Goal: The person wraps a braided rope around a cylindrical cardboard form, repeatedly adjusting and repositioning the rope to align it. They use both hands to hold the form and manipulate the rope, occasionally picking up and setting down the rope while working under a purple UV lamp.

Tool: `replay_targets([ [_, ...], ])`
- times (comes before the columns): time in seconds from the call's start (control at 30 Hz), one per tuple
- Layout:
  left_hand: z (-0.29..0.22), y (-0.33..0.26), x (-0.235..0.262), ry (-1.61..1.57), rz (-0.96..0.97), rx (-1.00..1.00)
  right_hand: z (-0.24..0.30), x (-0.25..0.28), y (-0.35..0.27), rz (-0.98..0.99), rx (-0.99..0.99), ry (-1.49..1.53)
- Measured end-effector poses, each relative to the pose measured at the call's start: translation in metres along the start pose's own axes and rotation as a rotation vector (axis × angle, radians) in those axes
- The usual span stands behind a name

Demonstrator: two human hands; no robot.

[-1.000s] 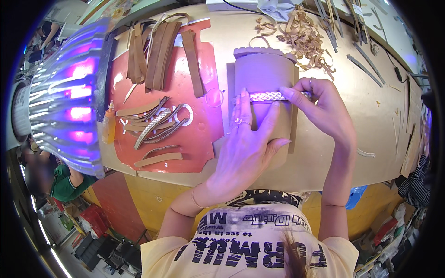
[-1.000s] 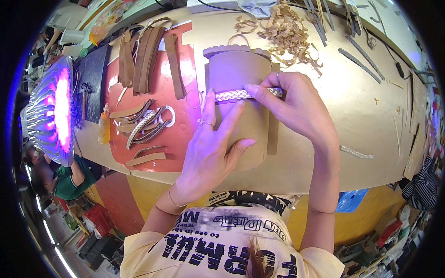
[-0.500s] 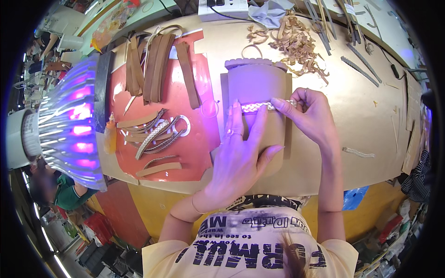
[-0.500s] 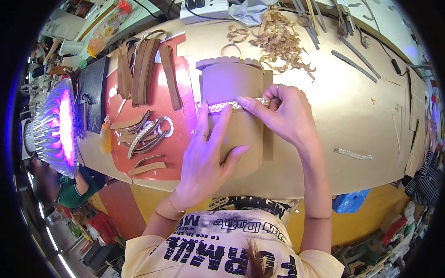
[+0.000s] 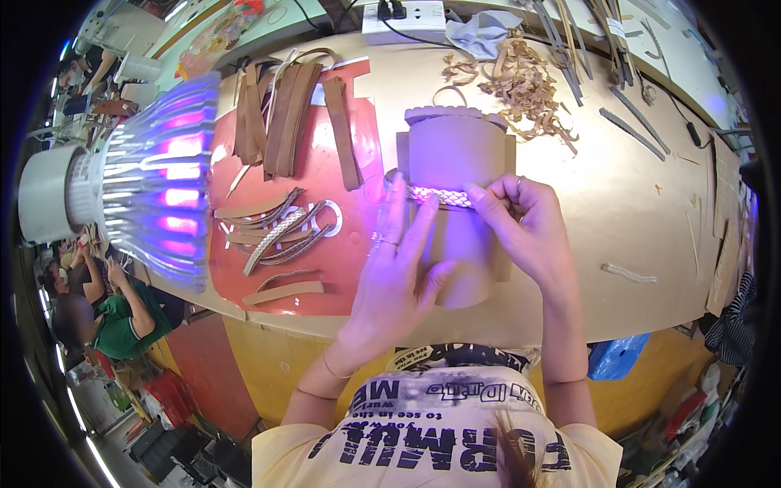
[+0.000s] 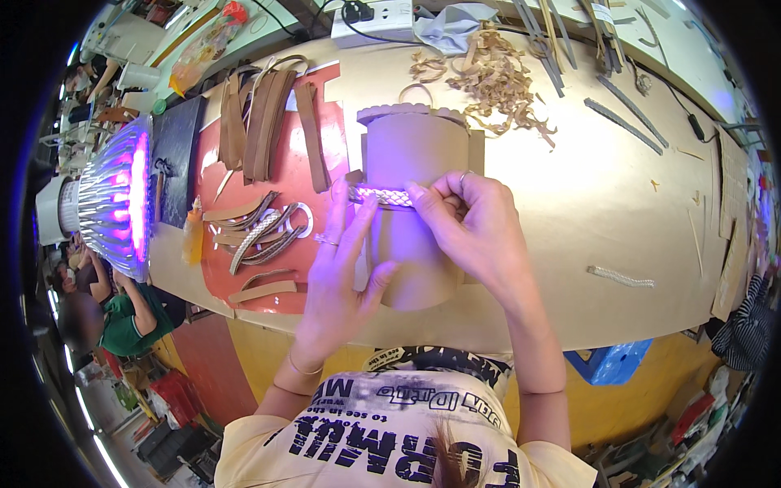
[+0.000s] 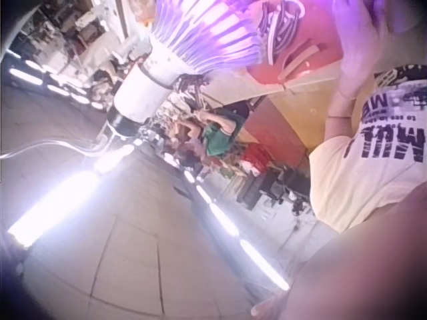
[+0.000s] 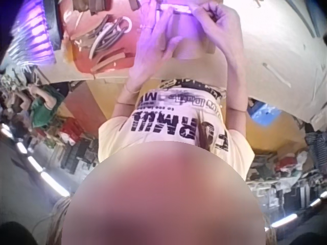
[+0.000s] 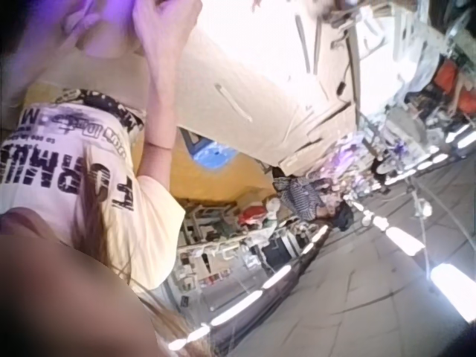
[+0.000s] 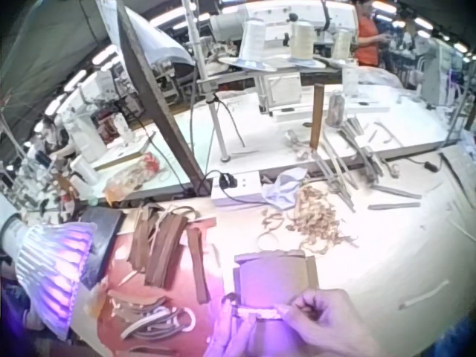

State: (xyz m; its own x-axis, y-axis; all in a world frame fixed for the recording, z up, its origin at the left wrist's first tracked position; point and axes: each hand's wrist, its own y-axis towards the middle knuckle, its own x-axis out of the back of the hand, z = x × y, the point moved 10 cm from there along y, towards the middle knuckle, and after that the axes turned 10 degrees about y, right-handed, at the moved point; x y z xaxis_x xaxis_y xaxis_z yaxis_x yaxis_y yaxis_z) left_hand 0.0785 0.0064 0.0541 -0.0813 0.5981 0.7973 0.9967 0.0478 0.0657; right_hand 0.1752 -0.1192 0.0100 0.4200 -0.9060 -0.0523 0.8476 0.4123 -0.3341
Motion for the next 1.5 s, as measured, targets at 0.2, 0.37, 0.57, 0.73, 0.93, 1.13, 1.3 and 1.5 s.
replay_targets([
  [0.2,-0.003,0.001,-0.013,-0.008,0.06,-0.026,0.0,0.01,0.001,-0.025,-0.028,-0.145],
  [0.37,-0.001,0.003,-0.018,-0.048,0.074,-0.015,0.006,0.012,-0.007,-0.005,0.015,-0.08],
  [0.57,-0.004,0.005,-0.02,0.005,0.096,-0.023,0.007,0.014,-0.007,0.024,0.031,-0.055],
  [0.73,-0.005,0.008,-0.02,0.001,0.094,-0.028,0.017,0.012,-0.01,0.011,0.175,-0.112],
  [0.93,-0.006,0.009,-0.021,0.02,0.108,-0.026,0.021,0.012,-0.013,-0.027,0.245,-0.198],
  [1.13,-0.009,0.011,-0.021,0.054,0.118,-0.036,0.013,0.013,-0.011,-0.05,0.195,-0.172],
  [1.3,-0.014,0.012,-0.022,0.165,0.133,-0.064,0.002,0.018,-0.011,-0.068,0.131,-0.169],
  [1.5,-0.013,0.013,-0.024,0.109,0.135,-0.021,-0.03,0.015,-0.006,0.078,-0.053,0.132],
])
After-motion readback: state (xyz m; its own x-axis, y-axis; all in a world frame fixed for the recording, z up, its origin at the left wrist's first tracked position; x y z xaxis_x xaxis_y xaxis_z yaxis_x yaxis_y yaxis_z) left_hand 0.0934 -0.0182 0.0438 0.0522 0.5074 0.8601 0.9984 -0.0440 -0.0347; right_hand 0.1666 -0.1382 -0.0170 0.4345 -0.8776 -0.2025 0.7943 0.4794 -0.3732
